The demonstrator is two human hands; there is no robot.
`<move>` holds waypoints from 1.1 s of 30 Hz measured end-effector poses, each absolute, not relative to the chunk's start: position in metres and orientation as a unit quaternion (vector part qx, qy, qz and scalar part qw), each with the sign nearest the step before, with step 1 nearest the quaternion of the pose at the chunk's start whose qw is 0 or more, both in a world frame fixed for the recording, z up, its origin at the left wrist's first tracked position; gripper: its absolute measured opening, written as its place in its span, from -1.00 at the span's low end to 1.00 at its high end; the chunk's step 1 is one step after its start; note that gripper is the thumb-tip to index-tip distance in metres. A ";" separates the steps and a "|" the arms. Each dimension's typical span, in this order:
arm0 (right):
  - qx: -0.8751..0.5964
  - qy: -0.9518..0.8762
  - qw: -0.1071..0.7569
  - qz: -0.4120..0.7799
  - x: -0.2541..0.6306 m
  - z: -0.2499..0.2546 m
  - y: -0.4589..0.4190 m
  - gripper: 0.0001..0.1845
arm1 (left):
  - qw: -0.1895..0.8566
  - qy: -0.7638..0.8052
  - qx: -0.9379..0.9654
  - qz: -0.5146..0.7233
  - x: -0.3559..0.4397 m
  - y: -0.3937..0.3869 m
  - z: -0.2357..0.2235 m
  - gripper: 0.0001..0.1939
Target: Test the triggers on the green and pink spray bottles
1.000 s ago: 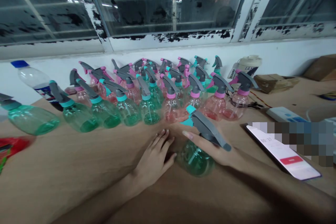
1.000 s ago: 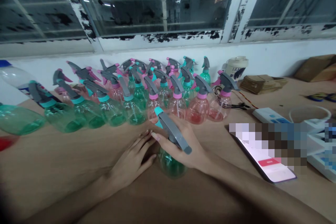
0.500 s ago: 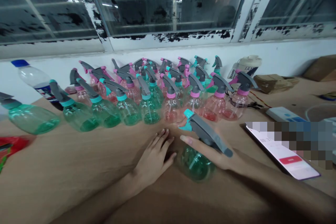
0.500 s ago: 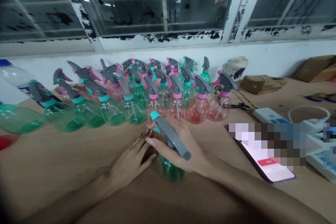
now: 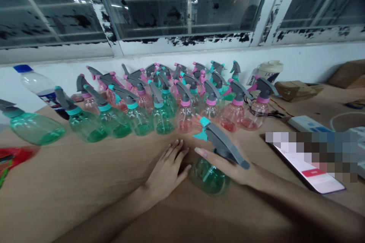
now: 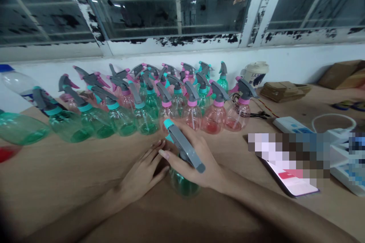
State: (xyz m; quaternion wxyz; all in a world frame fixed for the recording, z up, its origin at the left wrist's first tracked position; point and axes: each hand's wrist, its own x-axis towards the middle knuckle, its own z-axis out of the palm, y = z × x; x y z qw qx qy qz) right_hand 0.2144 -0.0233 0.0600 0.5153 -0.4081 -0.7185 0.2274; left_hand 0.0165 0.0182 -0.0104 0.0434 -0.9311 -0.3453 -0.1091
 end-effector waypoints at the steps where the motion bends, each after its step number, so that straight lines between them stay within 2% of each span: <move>1: -0.409 -0.720 0.512 0.228 0.214 0.060 -0.023 -0.56 | 0.043 -0.346 -0.931 -0.107 0.016 0.018 -0.010 -0.53; 12: -0.418 -0.709 0.507 0.254 0.213 0.063 -0.026 -0.90 | 0.028 -0.351 -0.930 -0.107 0.016 0.017 -0.007 -0.55; 20: -0.420 -0.720 0.487 0.263 0.215 0.073 -0.027 -0.92 | 0.035 -0.352 -0.927 -0.123 0.015 0.018 -0.011 -0.55; 33: -0.425 -0.706 0.522 0.219 0.212 0.063 -0.023 -0.73 | 0.043 -0.346 -0.930 -0.116 0.016 0.018 -0.010 -0.54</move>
